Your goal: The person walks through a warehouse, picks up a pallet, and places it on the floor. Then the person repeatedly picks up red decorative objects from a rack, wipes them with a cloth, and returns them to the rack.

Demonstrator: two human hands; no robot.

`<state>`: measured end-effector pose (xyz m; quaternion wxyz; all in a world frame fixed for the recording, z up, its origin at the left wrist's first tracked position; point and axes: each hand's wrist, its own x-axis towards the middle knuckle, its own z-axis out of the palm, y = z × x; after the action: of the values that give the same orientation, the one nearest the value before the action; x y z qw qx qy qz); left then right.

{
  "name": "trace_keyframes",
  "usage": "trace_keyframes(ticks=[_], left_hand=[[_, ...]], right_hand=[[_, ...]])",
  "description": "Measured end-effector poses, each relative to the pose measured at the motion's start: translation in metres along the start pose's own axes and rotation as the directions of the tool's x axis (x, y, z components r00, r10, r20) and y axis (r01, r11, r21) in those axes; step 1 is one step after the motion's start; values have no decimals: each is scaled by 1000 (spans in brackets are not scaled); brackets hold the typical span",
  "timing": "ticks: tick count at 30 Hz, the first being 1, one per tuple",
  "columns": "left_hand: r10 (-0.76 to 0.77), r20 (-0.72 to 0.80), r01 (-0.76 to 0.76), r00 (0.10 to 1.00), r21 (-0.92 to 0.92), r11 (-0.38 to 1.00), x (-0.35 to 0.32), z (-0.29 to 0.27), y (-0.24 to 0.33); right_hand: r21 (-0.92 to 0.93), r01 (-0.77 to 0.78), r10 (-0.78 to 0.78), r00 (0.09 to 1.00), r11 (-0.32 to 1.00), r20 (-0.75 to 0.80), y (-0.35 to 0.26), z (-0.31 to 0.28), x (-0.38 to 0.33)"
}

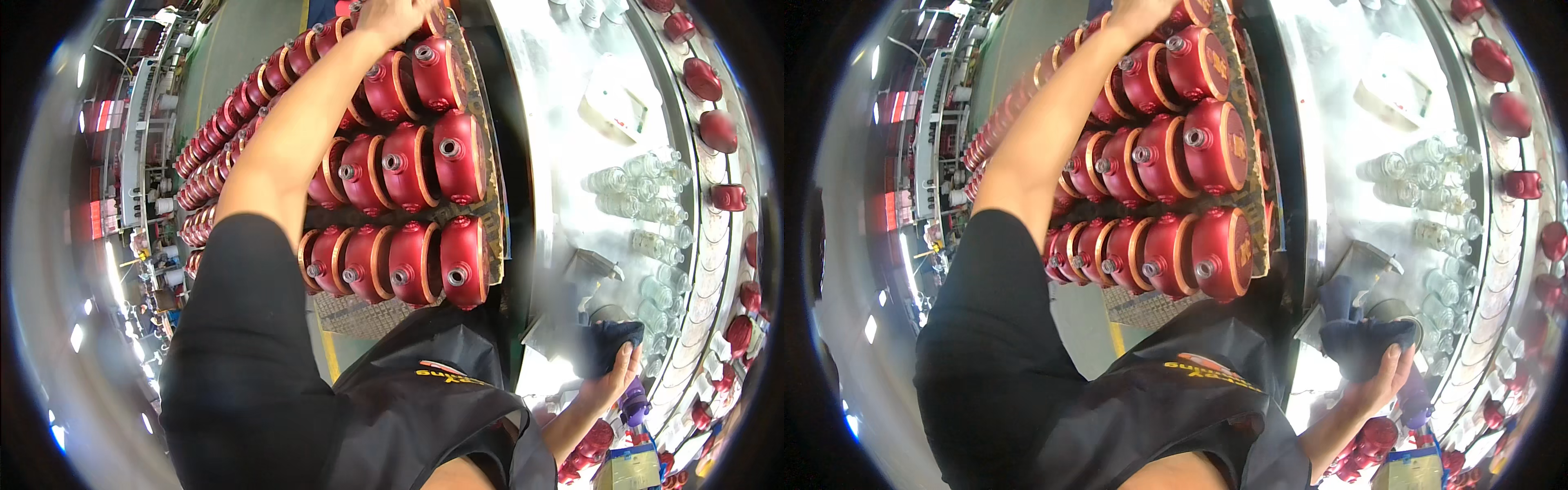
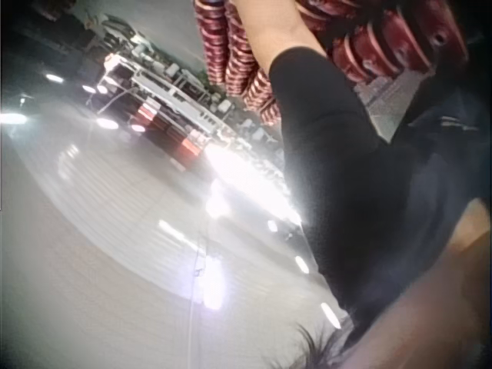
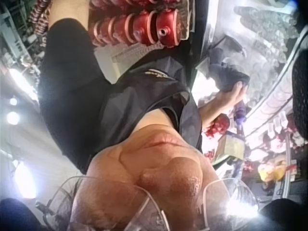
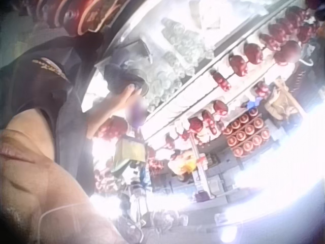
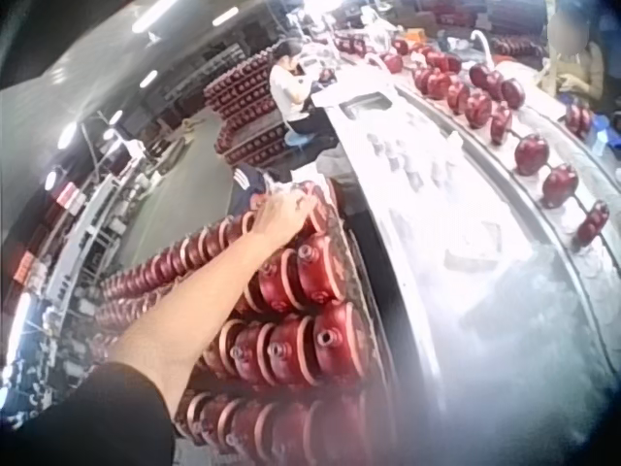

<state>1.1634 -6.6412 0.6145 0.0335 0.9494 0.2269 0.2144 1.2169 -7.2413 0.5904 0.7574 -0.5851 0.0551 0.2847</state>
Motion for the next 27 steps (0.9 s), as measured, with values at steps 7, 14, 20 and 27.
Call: trace_keyframes(ticks=[7, 14, 20, 27], left_hand=[[-156, 85, 158, 984, -22, 987, -76, -7, 42], [-139, -31, 140, 990, 47, 989, -79, 6, 46], [-111, -80, 98, 991, -151, 984, -64, -17, 53], [-244, -60, 153, 968, -631, 761, -43, -105, 113]], right_hand=[[132, 10, -24, 994, 991, 102, -10, 24, 6], [119, 28, -40, 994, 992, 100, -13, 30, 12], [312, -44, -6, 987, 949, 158, -19, 33, 22], [334, -58, -25, 970, 941, 241, -21, 84, 48]])
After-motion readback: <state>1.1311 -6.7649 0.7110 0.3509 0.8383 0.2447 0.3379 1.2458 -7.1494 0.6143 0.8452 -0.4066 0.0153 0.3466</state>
